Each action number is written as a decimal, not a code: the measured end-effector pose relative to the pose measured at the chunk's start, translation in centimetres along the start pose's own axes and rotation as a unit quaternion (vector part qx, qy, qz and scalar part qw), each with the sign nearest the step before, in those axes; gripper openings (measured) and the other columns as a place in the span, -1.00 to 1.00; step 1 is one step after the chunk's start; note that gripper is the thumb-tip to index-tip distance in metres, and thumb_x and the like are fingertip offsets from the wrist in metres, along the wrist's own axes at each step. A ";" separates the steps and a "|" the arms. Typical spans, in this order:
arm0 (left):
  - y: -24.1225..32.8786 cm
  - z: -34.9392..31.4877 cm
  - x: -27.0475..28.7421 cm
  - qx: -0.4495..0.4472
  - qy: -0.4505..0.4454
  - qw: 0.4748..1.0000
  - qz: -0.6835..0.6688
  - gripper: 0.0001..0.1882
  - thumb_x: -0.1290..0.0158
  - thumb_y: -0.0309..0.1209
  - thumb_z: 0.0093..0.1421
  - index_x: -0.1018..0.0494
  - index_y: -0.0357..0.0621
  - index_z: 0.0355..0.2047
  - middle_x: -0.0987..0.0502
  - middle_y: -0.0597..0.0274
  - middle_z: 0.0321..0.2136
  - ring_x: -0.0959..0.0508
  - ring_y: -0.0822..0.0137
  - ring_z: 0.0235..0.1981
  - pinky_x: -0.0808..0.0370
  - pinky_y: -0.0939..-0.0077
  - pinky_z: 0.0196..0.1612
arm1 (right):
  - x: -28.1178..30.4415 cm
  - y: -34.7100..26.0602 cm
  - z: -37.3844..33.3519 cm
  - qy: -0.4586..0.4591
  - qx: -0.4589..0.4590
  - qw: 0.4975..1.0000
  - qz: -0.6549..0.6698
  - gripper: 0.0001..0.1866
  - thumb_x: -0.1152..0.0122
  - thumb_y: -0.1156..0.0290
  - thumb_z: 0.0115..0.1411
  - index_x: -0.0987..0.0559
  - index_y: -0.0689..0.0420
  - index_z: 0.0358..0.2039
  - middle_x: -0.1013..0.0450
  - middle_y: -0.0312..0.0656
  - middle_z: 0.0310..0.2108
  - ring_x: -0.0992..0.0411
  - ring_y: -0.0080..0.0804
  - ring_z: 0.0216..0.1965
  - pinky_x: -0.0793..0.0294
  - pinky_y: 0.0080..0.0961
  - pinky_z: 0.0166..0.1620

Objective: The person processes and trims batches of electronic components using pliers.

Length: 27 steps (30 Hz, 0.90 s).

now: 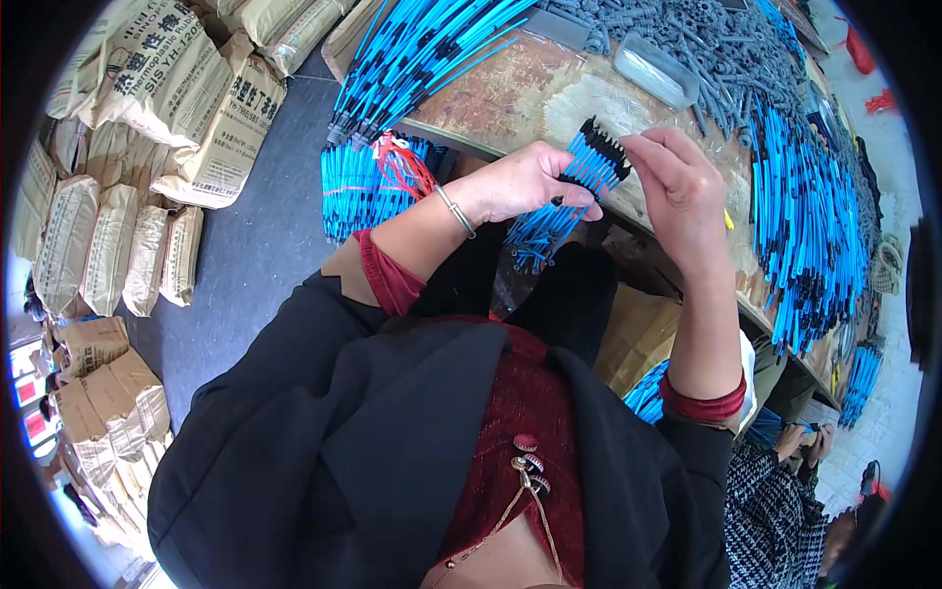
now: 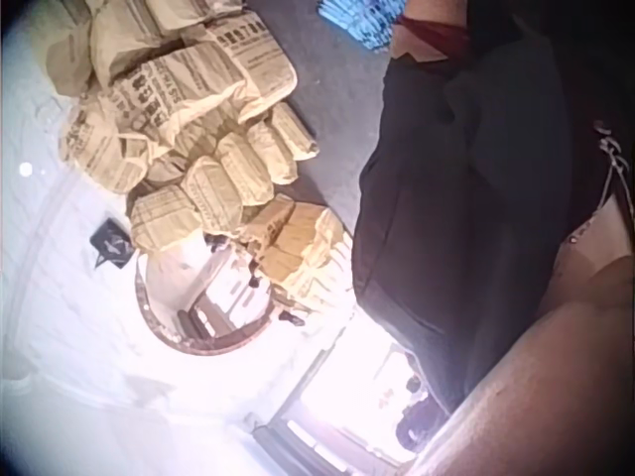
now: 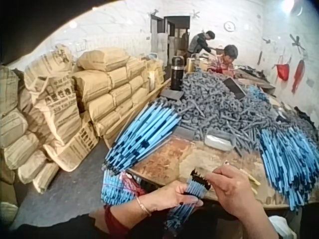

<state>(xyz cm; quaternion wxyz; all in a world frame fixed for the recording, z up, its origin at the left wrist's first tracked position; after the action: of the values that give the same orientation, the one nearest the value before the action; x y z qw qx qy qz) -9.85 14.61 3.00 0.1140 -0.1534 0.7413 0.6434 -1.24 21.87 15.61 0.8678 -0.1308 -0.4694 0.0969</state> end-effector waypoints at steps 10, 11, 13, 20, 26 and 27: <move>-1.2 -0.1 0.3 -0.042 0.047 0.998 -0.023 -0.82 -0.05 -0.54 0.09 -0.49 -0.23 -0.25 -0.57 0.19 -0.40 -0.55 0.45 -0.35 -0.45 0.61 -0.33 | 1.5 4.5 0.6 0.191 -0.090 0.924 0.319 -0.52 -0.12 0.42 0.10 -0.35 0.18 0.06 -0.39 -0.13 -0.05 -0.34 -0.40 -0.03 -0.25 -0.53 0.04; -1.1 -0.5 0.4 -0.079 0.050 0.994 0.055 -0.82 -0.06 -0.54 0.08 -0.50 -0.23 -0.26 -0.57 0.19 -0.40 -0.55 0.45 -0.35 -0.46 0.60 -0.32 | 1.8 7.7 0.6 0.167 -0.159 0.945 0.231 -0.56 -0.13 0.41 0.10 -0.39 0.18 0.02 -0.42 -0.15 -0.10 -0.37 -0.41 -0.07 -0.29 -0.52 0.01; -0.9 -1.0 0.0 -0.148 0.041 0.966 0.208 -0.82 -0.07 -0.54 0.07 -0.51 -0.22 -0.27 -0.58 0.19 -0.40 -0.56 0.44 -0.35 -0.46 0.59 -0.31 | 2.6 13.7 0.7 0.113 -0.250 0.960 0.060 -0.64 -0.15 0.38 0.08 -0.48 0.17 -0.08 -0.49 -0.16 -0.21 -0.43 -0.42 -0.17 -0.36 -0.52 -0.08; 0.9 -1.3 -0.8 -0.215 0.025 0.951 0.222 -0.78 -0.03 -0.64 0.05 -0.50 -0.30 -0.25 -0.56 0.14 -0.24 -0.54 0.36 -0.21 -0.43 0.53 -0.08 | -4.9 23.0 6.9 -0.158 -0.199 0.951 -0.176 -0.76 -0.14 0.34 -0.01 -0.59 0.12 -0.30 -0.50 -0.01 -0.40 -0.48 -0.13 -0.34 -0.44 -0.36 -0.23; 1.5 -1.8 -0.6 -0.221 0.021 0.948 0.229 -0.78 -0.02 -0.65 0.06 -0.50 -0.32 -0.25 -0.55 0.10 -0.24 -0.54 0.34 -0.19 -0.43 0.53 -0.08 | -6.9 22.3 8.0 -0.241 -0.172 0.918 -0.262 -0.81 -0.13 0.40 -0.06 -0.59 0.14 -0.40 -0.50 -0.01 -0.41 -0.47 -0.08 -0.35 -0.45 -0.29 -0.23; 1.2 -1.6 -0.6 -0.195 0.024 0.958 0.207 -0.78 -0.02 -0.66 0.06 -0.50 -0.31 -0.25 -0.55 0.09 -0.24 -0.54 0.34 -0.19 -0.43 0.53 -0.08 | -6.7 23.0 7.8 -0.226 -0.166 0.923 -0.265 -0.82 -0.13 0.40 -0.06 -0.59 0.14 -0.41 -0.49 -0.01 -0.41 -0.47 -0.08 -0.35 -0.45 -0.28 -0.23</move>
<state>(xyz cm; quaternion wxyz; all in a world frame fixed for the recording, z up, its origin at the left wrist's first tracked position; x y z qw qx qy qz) -9.67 13.24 4.56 -0.0714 -0.0308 0.6197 0.7810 -12.51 42.73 7.10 0.6985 -0.1188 -0.6798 -0.1894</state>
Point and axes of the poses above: each hand's wrist, its own z-axis towards the middle knuckle, its own x-axis out of the back of the hand, y = z × x, the point moved 6 cm from there along z, towards the middle knuckle
